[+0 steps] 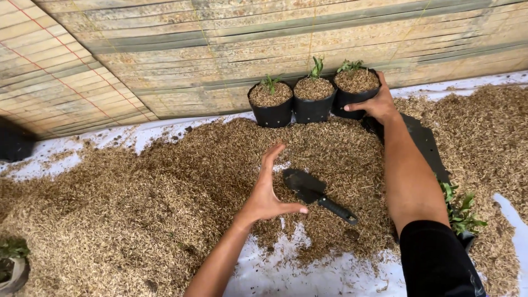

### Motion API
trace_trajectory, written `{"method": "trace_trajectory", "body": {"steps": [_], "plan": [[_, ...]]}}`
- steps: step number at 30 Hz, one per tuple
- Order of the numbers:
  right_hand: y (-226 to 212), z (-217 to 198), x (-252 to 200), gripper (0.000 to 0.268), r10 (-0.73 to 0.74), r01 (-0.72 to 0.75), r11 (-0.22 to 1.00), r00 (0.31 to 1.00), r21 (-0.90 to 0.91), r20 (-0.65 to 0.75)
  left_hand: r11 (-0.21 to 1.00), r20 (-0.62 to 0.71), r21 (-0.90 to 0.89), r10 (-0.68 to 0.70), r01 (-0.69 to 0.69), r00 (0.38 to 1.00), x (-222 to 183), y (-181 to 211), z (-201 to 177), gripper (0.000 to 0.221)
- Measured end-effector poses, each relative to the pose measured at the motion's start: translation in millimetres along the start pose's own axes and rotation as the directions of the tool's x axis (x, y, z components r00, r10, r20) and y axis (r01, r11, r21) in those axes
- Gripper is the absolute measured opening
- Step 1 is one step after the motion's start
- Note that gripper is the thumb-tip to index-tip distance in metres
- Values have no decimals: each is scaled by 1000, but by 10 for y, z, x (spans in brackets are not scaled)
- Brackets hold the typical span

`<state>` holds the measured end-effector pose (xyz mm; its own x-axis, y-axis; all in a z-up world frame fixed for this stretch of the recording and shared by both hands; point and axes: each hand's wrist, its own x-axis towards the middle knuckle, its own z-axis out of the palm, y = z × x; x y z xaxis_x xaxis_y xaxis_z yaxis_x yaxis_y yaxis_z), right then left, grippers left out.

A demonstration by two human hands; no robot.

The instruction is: Filling a black plastic polybag with a soil and rice husk mixture using a hand trowel and packing it down.

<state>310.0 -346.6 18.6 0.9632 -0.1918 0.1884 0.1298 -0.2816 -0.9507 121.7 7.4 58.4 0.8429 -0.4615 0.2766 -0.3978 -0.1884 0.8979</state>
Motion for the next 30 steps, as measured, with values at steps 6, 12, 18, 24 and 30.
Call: {"method": "trace_trajectory", "body": {"steps": [6,12,18,24,30], "plan": [[-59,-170,74,139,320,-285,870,947,-404,22,996,53,88,16,-21,998,-56,-216,-6,112],[-310,-251,-85,136,321,-255,892,939,-374,124,992,151,102,-94,79,984,-133,-17,-110,76],[-960,-374,-339,110,314,-239,900,936,-364,161,969,145,171,-203,177,968,-242,-219,-214,62],[-1986,-333,-988,46,547,-492,461,813,-739,-199,950,55,309,-65,45,996,-328,-371,-155,57],[-1138,-360,-1062,21,674,-513,217,694,-831,-253,954,43,300,-33,19,999,-388,-262,-117,53]]}}
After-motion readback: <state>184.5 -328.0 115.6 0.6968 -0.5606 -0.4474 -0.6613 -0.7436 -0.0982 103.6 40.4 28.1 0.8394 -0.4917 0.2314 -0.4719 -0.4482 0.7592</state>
